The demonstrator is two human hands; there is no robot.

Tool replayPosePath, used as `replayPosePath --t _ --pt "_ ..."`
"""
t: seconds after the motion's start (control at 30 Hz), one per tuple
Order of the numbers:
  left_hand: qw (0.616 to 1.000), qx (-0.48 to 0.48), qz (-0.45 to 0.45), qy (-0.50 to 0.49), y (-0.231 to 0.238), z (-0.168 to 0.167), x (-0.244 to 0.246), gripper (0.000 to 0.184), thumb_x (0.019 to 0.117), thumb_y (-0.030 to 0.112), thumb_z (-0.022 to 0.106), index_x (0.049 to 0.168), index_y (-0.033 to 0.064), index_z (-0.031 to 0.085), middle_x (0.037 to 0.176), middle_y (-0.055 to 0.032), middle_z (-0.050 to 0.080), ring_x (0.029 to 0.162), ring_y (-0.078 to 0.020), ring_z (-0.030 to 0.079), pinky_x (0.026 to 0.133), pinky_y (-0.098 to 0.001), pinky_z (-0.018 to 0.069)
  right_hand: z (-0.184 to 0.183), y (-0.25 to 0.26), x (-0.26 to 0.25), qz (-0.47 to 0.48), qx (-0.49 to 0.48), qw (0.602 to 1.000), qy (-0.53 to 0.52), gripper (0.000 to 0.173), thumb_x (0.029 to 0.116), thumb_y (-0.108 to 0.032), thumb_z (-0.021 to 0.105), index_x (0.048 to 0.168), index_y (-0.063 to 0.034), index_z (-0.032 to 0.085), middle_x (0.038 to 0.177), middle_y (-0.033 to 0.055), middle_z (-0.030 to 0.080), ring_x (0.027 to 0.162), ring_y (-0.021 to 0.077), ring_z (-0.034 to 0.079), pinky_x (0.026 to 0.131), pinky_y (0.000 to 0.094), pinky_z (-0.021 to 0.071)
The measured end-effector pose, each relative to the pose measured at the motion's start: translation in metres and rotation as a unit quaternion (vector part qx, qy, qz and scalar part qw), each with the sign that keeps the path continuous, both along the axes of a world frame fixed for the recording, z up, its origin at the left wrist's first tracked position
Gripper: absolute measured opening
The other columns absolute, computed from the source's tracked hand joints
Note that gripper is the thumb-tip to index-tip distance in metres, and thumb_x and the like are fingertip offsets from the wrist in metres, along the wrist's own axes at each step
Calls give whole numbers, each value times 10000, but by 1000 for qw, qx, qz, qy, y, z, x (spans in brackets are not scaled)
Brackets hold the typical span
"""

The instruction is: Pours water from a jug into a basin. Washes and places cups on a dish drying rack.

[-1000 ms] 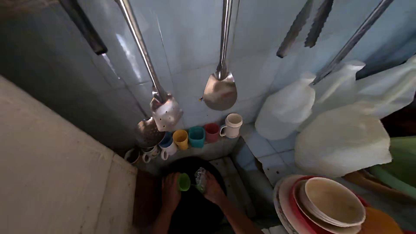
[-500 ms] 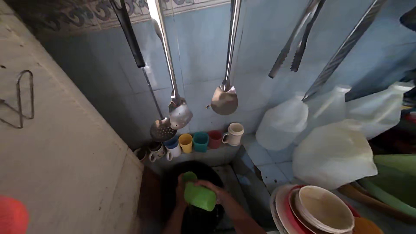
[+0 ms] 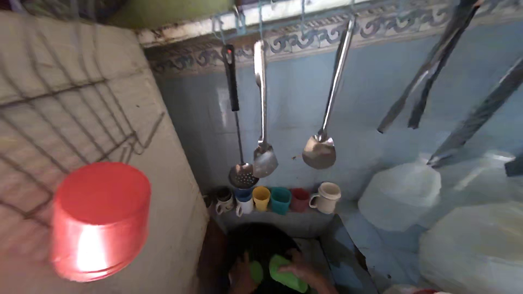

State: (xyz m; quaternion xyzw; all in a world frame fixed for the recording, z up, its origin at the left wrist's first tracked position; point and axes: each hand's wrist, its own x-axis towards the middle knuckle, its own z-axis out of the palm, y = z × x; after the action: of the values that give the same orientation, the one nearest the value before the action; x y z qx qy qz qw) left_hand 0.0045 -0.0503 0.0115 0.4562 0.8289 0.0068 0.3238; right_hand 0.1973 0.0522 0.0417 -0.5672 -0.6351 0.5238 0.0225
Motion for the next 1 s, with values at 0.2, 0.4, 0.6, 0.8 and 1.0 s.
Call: replayPosePath --t 0.2,0.4,0.6,0.8,1.0 --pt "994 102 -35 3 -21 29 -12 798 781 313 873 1470 104 530 1489 -285 468 1311 -477 516 1046 -621 465 118 -11 -16 120 101 979 133 649 783 -144 875 1349 -20 583 1314 206 609 1199 309 602 1023 474 506" --pt "985 157 4 -73 -33 35 -7 939 754 370 900 1535 142 430 1461 -242 523 1257 -430 586 1008 -604 509 332 -36 -39 144 396 850 316 597 769 -158 857 1269 10 577 1188 128 661 1057 187 660 911 378 568" --pt "973 206 18 -103 -35 40 0 811 830 385 835 1485 66 476 1398 -238 589 1290 -407 575 1074 -584 468 457 -39 -83 211 609 629 435 527 724 -223 872 1140 -19 621 1098 105 616 1008 142 610 860 298 534" --pt "950 274 28 -148 -31 35 0 745 820 347 853 1420 30 546 1390 -249 585 1299 -402 563 1099 -563 452 472 -41 -149 344 598 631 355 640 755 -209 908 1274 26 615 1240 187 651 1144 261 636 992 419 522" --pt "774 355 221 -476 -29 43 -11 654 882 65 759 1466 52 464 1349 -225 592 1128 -326 639 913 -489 562 392 -31 -120 138 571 731 348 335 996 -219 652 1199 43 605 1115 180 653 1022 246 657 864 408 566"
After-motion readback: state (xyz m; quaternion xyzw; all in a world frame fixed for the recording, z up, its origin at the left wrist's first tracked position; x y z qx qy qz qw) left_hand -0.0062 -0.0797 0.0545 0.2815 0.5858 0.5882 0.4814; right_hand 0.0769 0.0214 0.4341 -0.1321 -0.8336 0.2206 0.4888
